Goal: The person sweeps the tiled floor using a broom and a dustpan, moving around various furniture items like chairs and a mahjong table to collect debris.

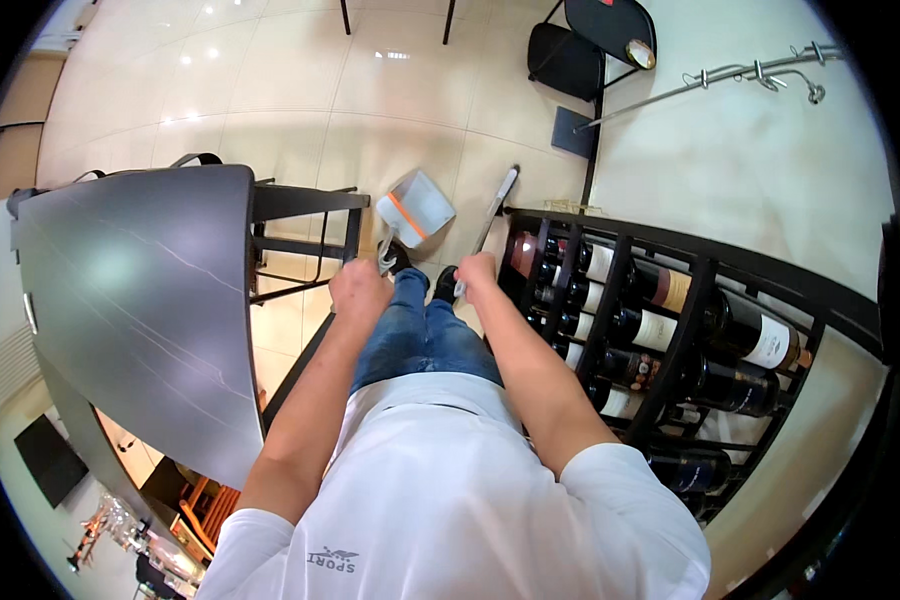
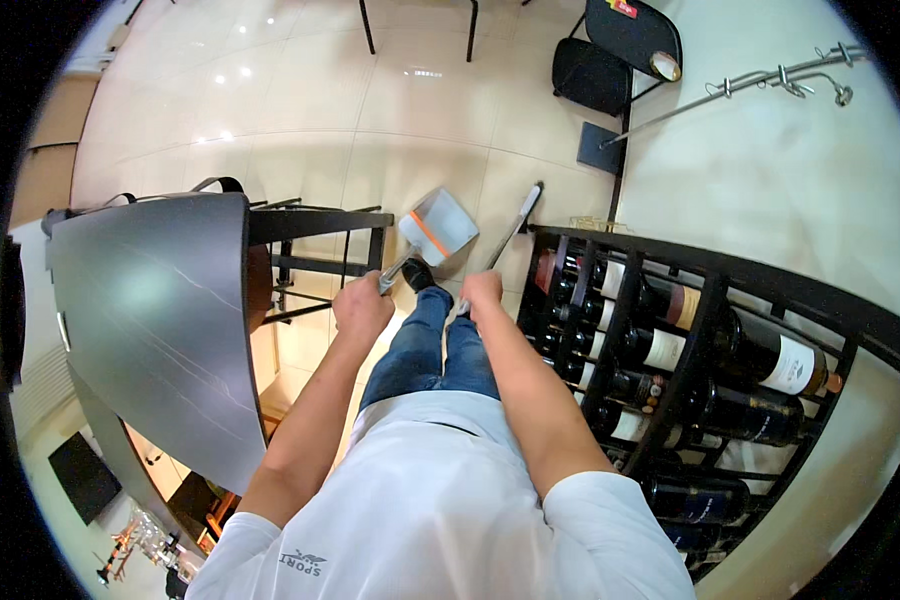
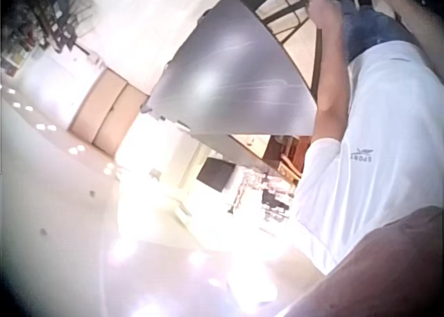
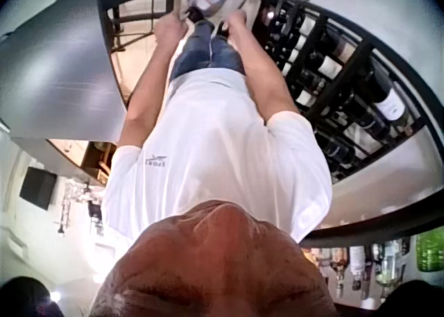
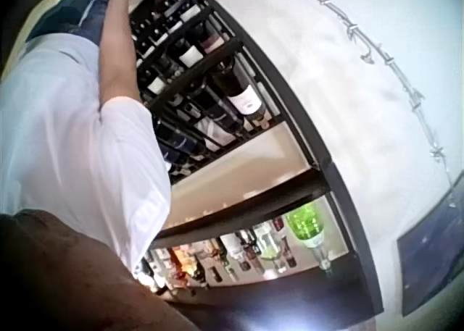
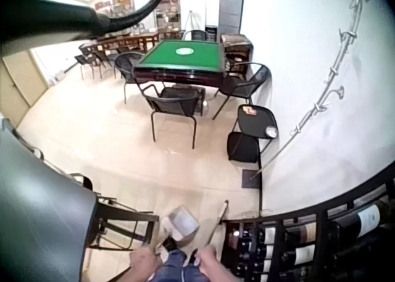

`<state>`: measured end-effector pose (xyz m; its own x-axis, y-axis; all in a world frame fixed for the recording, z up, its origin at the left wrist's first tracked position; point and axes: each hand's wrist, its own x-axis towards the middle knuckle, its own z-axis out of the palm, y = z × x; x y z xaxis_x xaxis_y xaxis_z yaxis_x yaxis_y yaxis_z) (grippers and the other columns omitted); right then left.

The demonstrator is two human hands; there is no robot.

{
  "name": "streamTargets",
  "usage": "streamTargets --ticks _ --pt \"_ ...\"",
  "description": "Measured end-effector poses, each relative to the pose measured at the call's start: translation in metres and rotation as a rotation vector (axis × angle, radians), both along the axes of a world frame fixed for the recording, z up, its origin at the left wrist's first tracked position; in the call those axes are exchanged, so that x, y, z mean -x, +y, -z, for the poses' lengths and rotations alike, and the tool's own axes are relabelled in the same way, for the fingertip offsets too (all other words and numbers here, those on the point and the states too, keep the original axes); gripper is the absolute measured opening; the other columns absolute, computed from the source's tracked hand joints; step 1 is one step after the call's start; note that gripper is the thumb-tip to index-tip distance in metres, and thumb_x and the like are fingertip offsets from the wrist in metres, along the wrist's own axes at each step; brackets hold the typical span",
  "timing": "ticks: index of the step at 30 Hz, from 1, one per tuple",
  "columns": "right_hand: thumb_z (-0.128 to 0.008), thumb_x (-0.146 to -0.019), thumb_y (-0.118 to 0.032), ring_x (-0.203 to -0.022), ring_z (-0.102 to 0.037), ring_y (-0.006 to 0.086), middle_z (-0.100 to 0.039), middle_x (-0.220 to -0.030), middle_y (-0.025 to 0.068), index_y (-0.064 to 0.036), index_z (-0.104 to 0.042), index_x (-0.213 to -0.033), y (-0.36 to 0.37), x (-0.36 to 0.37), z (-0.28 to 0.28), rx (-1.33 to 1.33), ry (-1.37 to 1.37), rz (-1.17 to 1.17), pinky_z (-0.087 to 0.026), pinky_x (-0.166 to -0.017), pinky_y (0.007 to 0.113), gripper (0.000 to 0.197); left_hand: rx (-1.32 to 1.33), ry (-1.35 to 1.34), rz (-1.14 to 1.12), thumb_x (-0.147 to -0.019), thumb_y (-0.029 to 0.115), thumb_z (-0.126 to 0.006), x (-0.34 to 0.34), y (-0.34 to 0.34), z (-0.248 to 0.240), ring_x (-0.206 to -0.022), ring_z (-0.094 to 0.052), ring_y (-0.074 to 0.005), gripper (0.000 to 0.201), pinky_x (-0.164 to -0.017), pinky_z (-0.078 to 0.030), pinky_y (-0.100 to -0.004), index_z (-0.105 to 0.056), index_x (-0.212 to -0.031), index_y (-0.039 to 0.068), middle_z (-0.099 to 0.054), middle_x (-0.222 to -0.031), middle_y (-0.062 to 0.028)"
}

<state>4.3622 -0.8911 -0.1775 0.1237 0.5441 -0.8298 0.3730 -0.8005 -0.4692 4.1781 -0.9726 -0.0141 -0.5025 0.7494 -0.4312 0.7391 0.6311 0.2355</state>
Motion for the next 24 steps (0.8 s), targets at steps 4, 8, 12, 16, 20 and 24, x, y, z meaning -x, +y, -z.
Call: streamTargets --ticks 4,8,12,16,20,24 --pt "-0.049 -0.082 0.004 -0.049 -0.052 0.0237 -0.054 -0.065 0.0141 0.0056 -0.055 -0.078 0.064 0.034 -0.019 0.102 0.166 0.076 -0.037 -0.041 0.038 0.008 -0.067 -0.037 -0.064 -0.071 0.012 -0.065 0.018 0.015 -0.001 -0.078 -0.069 -0.0394 0.014 -0.072 -0.056 -0.0486 -0.070 -0.080 0.002 -0.069 -0.081 -0.0216" --pt "-0.050 -0.089 -0.004 -0.044 -0.045 0.0117 -0.052 -0.064 0.0063 -0.0005 -0.051 -0.078 0.119 0.021 -0.036 0.244 0.349 0.028 -0.034 -0.036 0.028 0.012 -0.072 -0.063 -0.092 -0.072 0.010 -0.064 0.022 0.027 0.003 -0.079 -0.069 -0.0403 0.017 -0.072 -0.055 -0.0485 -0.069 -0.085 0.001 -0.069 -0.081 -0.0222" --pt "-0.051 -0.089 -0.005 -0.044 -0.045 0.0083 -0.052 -0.065 0.0047 -0.0027 -0.050 -0.079 0.149 0.015 -0.077 0.203 0.397 0.026 -0.033 -0.035 0.023 0.011 -0.069 -0.100 -0.131 -0.074 0.010 -0.062 0.031 0.021 0.002 -0.081 -0.069 -0.0399 0.018 -0.073 -0.055 -0.0482 -0.068 -0.088 0.001 -0.069 -0.084 -0.0222" --pt "-0.047 -0.087 0.000 -0.046 -0.048 0.0156 -0.051 -0.067 0.0073 -0.0018 -0.049 -0.085 0.187 0.022 -0.070 0.138 0.072 -0.129 -0.035 -0.035 0.032 0.004 -0.029 -0.126 -0.171 -0.075 0.010 -0.061 0.041 0.026 -0.010 -0.080 -0.068 -0.0403 0.017 -0.073 -0.055 -0.0483 -0.068 -0.088 0.001 -0.069 -0.085 -0.0225" --pt "-0.043 -0.087 -0.002 -0.048 -0.051 0.0200 -0.052 -0.072 0.0093 -0.0041 -0.048 -0.099 0.212 0.044 -0.031 0.087 -0.024 -0.033 -0.037 -0.039 0.034 0.013 0.011 -0.109 -0.196 -0.074 0.010 -0.061 0.037 0.038 -0.038 -0.078 -0.068 -0.0399 0.017 -0.071 -0.055 -0.0490 -0.068 -0.088 0.002 -0.069 -0.085 -0.0223" --pt "-0.044 -0.087 0.001 -0.049 -0.053 0.0196 -0.051 -0.066 0.0094 -0.0045 -0.049 -0.091 0.216 0.093 -0.009 0.144 0.079 0.040 -0.038 -0.038 0.034 0.009 0.087 -0.092 -0.140 -0.071 0.010 -0.063 0.027 0.037 -0.045 -0.073 -0.069 -0.0381 0.019 -0.066 -0.055 -0.0492 -0.066 -0.088 0.002 -0.068 -0.077 -0.0197"
